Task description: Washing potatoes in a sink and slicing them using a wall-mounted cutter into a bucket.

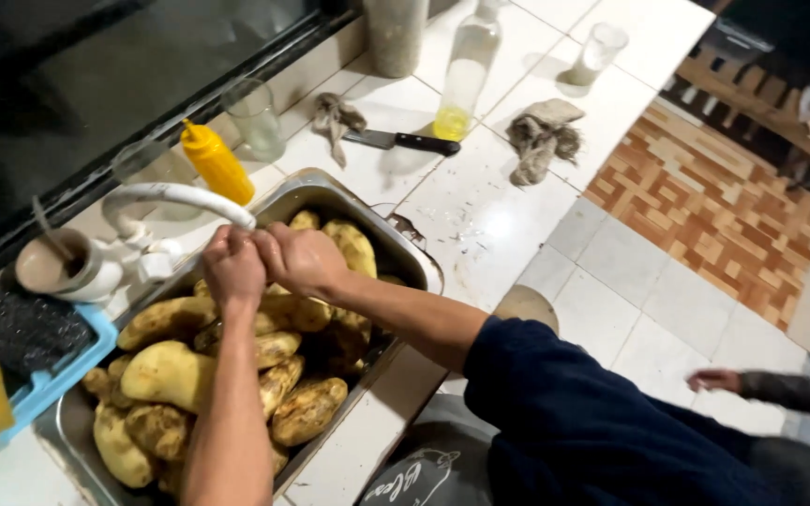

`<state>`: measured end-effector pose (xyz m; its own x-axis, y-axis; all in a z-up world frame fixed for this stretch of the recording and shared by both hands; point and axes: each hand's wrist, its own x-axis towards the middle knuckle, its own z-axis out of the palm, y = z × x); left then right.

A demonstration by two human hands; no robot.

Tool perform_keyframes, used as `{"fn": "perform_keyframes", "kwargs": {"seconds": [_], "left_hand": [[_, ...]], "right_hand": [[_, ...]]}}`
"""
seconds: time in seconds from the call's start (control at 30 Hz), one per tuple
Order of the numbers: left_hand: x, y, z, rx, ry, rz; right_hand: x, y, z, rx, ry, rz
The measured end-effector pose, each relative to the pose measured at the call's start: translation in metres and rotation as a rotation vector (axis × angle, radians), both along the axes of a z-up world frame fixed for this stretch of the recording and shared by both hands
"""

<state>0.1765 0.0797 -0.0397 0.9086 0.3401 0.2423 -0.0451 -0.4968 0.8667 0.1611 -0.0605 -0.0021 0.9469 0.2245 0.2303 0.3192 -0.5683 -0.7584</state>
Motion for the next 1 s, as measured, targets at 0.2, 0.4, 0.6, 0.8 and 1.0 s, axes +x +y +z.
{"fn": "perform_keyframes", "kwargs": {"seconds": [0.2,0.4,0.6,0.8,1.0], "left_hand": [[0.007,0.021,-0.027,-0.116,-0.164,-0.019],[0.007,0.02,-0.02,0.041,-0.069,0.037],[0.007,0.012,-0.005,-0.518,-0.04,0.057],[-0.02,-0.006,-0.009,0.508,-0.44,-0.039],[-0.002,-0.002,0.025,-0.518,0.456,0.103]], "right_hand": [[0.024,0.01,-0.016,0.046,0.389,0.084],[0.031,0.015,-0.002,-0.004,0.226,0.043],[0.022,0.011,-0.03,0.121,0.505,0.068],[0.019,-0.002,-0.023,-0.04,0.137,0.047],[0.008,-0.006,-0.007,-0.014,0.187,-0.02]]}}
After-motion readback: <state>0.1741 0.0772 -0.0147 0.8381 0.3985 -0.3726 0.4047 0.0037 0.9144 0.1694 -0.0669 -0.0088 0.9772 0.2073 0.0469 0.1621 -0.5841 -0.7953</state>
